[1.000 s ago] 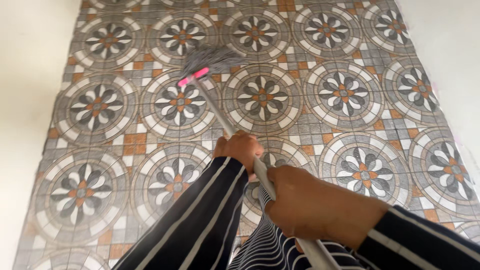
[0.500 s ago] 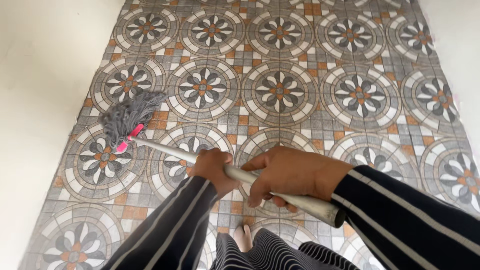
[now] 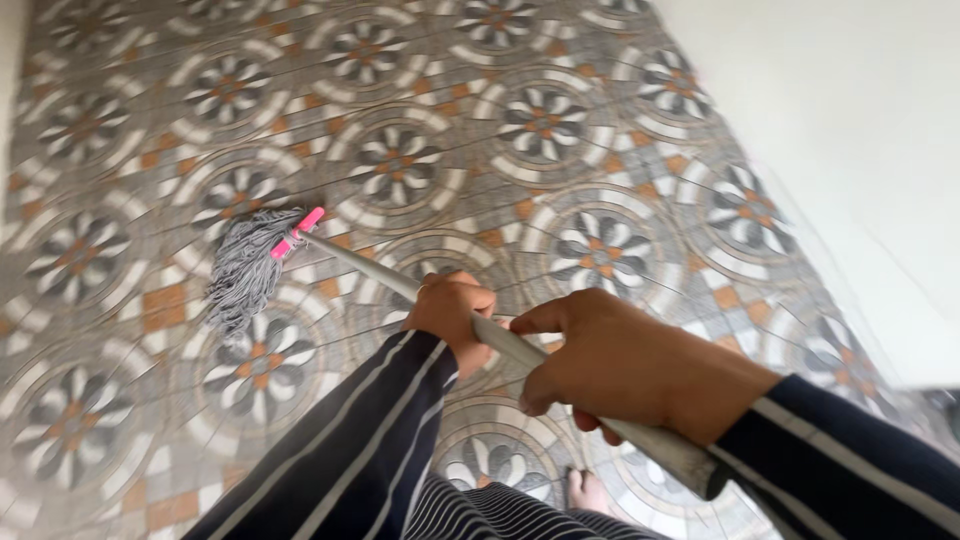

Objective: The person mops a tiled floor using a mop, moving the mop head back and forth across the surface while walking through the area.

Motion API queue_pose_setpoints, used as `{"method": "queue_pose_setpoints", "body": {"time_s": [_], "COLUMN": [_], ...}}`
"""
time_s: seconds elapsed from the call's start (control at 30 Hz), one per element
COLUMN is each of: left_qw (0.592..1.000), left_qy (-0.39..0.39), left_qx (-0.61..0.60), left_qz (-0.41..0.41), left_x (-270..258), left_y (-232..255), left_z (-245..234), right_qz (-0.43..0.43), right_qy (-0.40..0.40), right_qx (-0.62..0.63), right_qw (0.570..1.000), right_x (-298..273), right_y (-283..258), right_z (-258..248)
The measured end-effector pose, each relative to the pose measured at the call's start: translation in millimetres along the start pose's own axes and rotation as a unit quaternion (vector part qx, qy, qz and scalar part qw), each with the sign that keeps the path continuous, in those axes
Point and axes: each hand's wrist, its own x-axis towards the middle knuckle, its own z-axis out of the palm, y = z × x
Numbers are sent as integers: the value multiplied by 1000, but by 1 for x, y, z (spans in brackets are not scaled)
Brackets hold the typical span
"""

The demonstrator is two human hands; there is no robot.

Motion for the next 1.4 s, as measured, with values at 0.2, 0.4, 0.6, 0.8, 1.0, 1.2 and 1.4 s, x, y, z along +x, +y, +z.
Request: {"method": "queue_pose_setpoints", "body": {"time_s": [0.2,0.4,0.6,0.8,1.0,1.2,1.4], "left_qw": [980,949,926,957,976,982,966], "left_qy": [-70,-228,-272,-244,-184,-119,-17], "left_qx": [-5,68,156,107,107,71,59], "left_qz": [187,208,209,112,43,-128,-253], "left_x": [66,80,68,31,-31,-152,-291], "left_y": [129,234,264,201,139,79,13], "left_z": [79,139,151,125,83,38,7], "right_qz": [88,170,224,130,83,14,-73], "right_qy": [90,163,106,59,-2,-86,-194], "right_qx": [110,214,176,124,8,-137,-217], "right_qw": [986,948,953,982,997,987,954], "right_x": [-51,-100,-107,-98,-100,-101,-98], "right_y": [119,192,188,153,108,71,41], "right_z": [-69,-69,-52,-7,43,134,240]}}
